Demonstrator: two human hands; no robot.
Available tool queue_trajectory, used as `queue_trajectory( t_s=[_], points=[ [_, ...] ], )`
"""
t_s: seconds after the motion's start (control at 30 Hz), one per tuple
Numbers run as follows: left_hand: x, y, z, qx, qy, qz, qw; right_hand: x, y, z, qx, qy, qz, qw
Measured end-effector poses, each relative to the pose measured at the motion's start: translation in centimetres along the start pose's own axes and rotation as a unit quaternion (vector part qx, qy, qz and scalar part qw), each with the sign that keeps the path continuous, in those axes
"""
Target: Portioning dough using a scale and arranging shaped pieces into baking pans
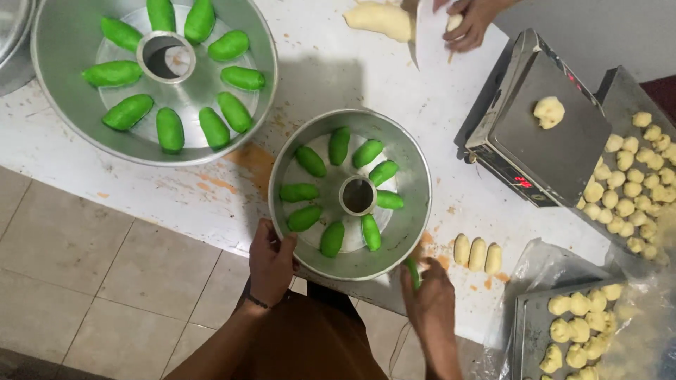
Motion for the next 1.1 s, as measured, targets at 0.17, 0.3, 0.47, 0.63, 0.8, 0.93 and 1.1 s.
queue_trajectory(
  t_s=[0.17,0.3,0.47,0.63,0.8,0.93,1.1],
  points=[
    [0.1,-0.3,0.3,-0.015,0.001,-0.008,1.000,1.2,9.0,8.3,0.008,-0.155,0.019,0.988],
    [0.2,-0.7,0.6,-0.049,0.030,-0.033,0.998,2.6,13.0,12.4,0.081,-0.229,0.090,0.966],
    [1.7,-0.9,0.0,-0.005,0.069,-0.039,0.997,0.0,3.1,9.2,0.137,-0.185,0.048,0.972],
    [2.0,-1.1,-2.2,-0.039,0.081,-0.061,0.994,1.3,7.4,2.3,0.181,-0.122,-0.067,0.974],
    [2.0,-0.5,-4.2,-0.055,0.071,-0.057,0.994,3.5,12.1,-0.9,-0.033,-0.225,-0.300,0.927],
    [2.8,-0.4,-1.9,0.001,0.069,-0.078,0.995,-3.7,9.9,5.8,-0.003,-0.406,-0.354,0.843],
    [0.7,0.9,-1.4,-0.097,-0.011,-0.084,0.992,0.2,14.7,0.8,0.077,-0.320,-0.246,0.912]
  ],
)
Point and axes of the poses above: each hand's wrist, its own x-axis towards the middle knuckle, its own y-axis out of the palm, z = x × y, the point moved 8 cm from there along x, towards the middle knuckle, and after that the axes turned 9 degrees about -z, right-handed, at the moved point
